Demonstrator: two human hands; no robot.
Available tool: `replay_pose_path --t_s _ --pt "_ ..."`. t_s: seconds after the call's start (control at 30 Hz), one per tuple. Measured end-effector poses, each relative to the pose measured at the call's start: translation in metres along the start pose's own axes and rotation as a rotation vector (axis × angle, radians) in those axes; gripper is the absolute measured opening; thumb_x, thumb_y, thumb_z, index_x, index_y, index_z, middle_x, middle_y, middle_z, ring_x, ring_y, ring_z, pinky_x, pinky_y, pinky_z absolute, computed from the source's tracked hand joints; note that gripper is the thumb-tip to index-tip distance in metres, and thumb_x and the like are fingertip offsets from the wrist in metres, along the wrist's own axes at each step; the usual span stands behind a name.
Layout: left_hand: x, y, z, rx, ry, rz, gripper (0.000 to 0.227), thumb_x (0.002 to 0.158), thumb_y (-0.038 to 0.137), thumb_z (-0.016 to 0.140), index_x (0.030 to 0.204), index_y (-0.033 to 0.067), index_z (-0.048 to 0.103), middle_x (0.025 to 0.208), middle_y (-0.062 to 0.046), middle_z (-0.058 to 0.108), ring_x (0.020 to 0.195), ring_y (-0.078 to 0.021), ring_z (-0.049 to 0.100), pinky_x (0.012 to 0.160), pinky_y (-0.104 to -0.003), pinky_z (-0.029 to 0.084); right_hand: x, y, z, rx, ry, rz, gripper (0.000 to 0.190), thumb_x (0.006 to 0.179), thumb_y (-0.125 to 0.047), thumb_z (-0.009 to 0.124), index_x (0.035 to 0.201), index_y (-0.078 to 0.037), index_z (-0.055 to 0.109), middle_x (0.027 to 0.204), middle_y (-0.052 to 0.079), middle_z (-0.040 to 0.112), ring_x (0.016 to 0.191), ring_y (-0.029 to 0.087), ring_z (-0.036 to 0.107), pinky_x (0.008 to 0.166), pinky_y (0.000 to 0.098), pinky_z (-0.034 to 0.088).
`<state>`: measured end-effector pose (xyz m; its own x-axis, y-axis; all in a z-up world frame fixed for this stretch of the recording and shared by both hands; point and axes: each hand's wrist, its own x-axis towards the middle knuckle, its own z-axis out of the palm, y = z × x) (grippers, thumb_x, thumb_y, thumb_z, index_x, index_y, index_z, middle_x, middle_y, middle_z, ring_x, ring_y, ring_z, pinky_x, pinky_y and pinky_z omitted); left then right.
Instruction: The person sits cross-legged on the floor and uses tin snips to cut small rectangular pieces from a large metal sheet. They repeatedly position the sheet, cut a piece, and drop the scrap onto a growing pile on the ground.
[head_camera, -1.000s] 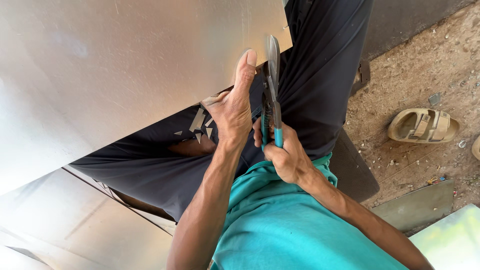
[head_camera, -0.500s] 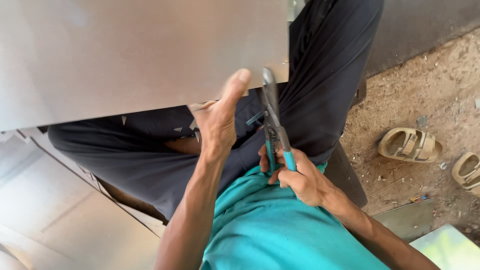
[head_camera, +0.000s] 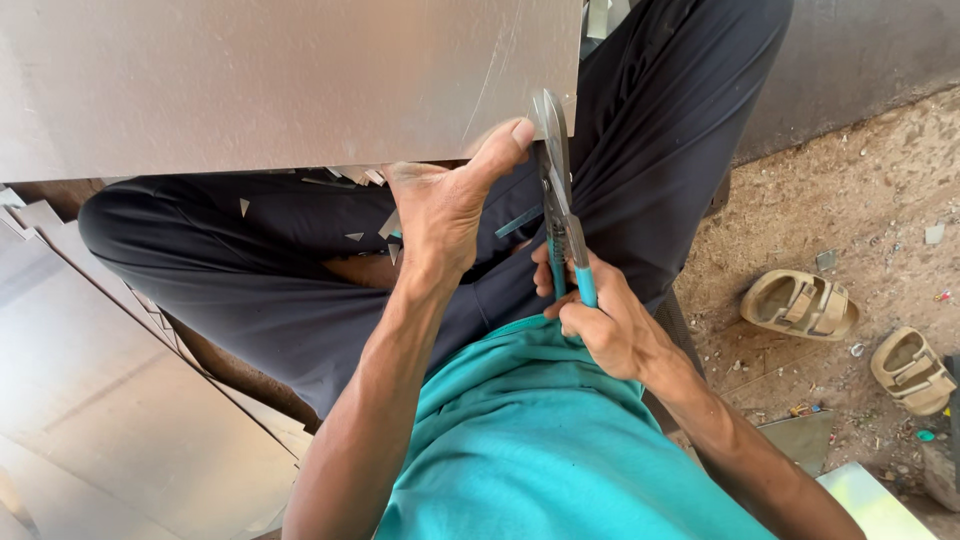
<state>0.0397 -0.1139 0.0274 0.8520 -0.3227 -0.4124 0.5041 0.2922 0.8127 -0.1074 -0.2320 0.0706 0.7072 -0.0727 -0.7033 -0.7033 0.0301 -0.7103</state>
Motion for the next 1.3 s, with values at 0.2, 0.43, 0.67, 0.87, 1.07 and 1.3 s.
replay_pose_path --t_s 0.2,0.43,0.67,0.87,1.07,1.3 --pt "0.003 -0.001 0.0 -0.023 0.014 0.038 0.027 0.079 0.008 0.088 0.094 -0.0081 0.074 0.089 -0.012 0.074 0.08 -0.0163 0.073 0.078 -0.031 0.064 0.003 -0.006 -0.002 -0.083 0.011 -0.008 0.057 0.066 -0.012 0.05 0.121 -0.001 0.056 0.098 0.01 0.06 0.09 0.018 0.059 0.075 0.0347 0.059" --pt "0.001 0.0 -0.003 0.032 0.0 -0.003 0.025 0.082 0.011 0.087 0.097 -0.0059 0.079 0.09 -0.013 0.079 0.079 -0.016 0.074 0.079 -0.03 0.064 0.01 0.009 -0.007 -0.196 0.102 0.005 0.027 0.068 -0.012 0.05 0.088 0.002 0.063 0.069 0.009 0.06 0.062 0.019 0.054 0.058 0.0337 0.049" --pt "-0.01 -0.004 0.013 0.029 -0.026 0.152 0.03 0.08 0.008 0.088 0.104 -0.002 0.074 0.097 -0.006 0.074 0.088 -0.016 0.072 0.084 -0.03 0.061 -0.007 0.01 -0.017 -0.096 -0.108 0.141 0.04 0.069 -0.012 0.05 0.108 -0.005 0.057 0.089 0.008 0.06 0.076 0.016 0.057 0.066 0.0322 0.053" --pt "-0.002 0.012 -0.049 0.225 -0.212 0.273 0.026 0.084 0.009 0.088 0.103 0.0003 0.073 0.096 -0.005 0.075 0.09 -0.0126 0.073 0.08 -0.027 0.063 -0.029 0.022 -0.047 -0.304 -0.187 0.178 0.048 0.066 -0.009 0.054 0.114 -0.004 0.055 0.092 0.009 0.059 0.086 0.02 0.061 0.081 0.0365 0.056" --pt "0.005 0.024 -0.133 0.656 -0.054 0.66 0.01 0.092 0.007 0.082 0.099 0.0017 0.078 0.09 -0.005 0.078 0.08 -0.0119 0.075 0.071 -0.027 0.059 -0.028 0.002 -0.043 -0.47 -0.169 0.258 0.045 0.069 -0.008 0.051 0.114 -0.007 0.058 0.094 0.006 0.064 0.089 0.019 0.065 0.086 0.037 0.055" --pt "0.003 -0.04 -0.143 0.298 0.028 0.377 0.013 0.103 0.012 0.072 0.105 0.0001 0.074 0.082 -0.006 0.069 0.071 -0.0145 0.061 0.066 -0.029 0.049 -0.024 -0.018 -0.026 -0.582 -0.221 0.267 0.047 0.07 -0.004 0.05 0.116 -0.006 0.059 0.096 0.008 0.064 0.091 0.021 0.065 0.086 0.0398 0.055"
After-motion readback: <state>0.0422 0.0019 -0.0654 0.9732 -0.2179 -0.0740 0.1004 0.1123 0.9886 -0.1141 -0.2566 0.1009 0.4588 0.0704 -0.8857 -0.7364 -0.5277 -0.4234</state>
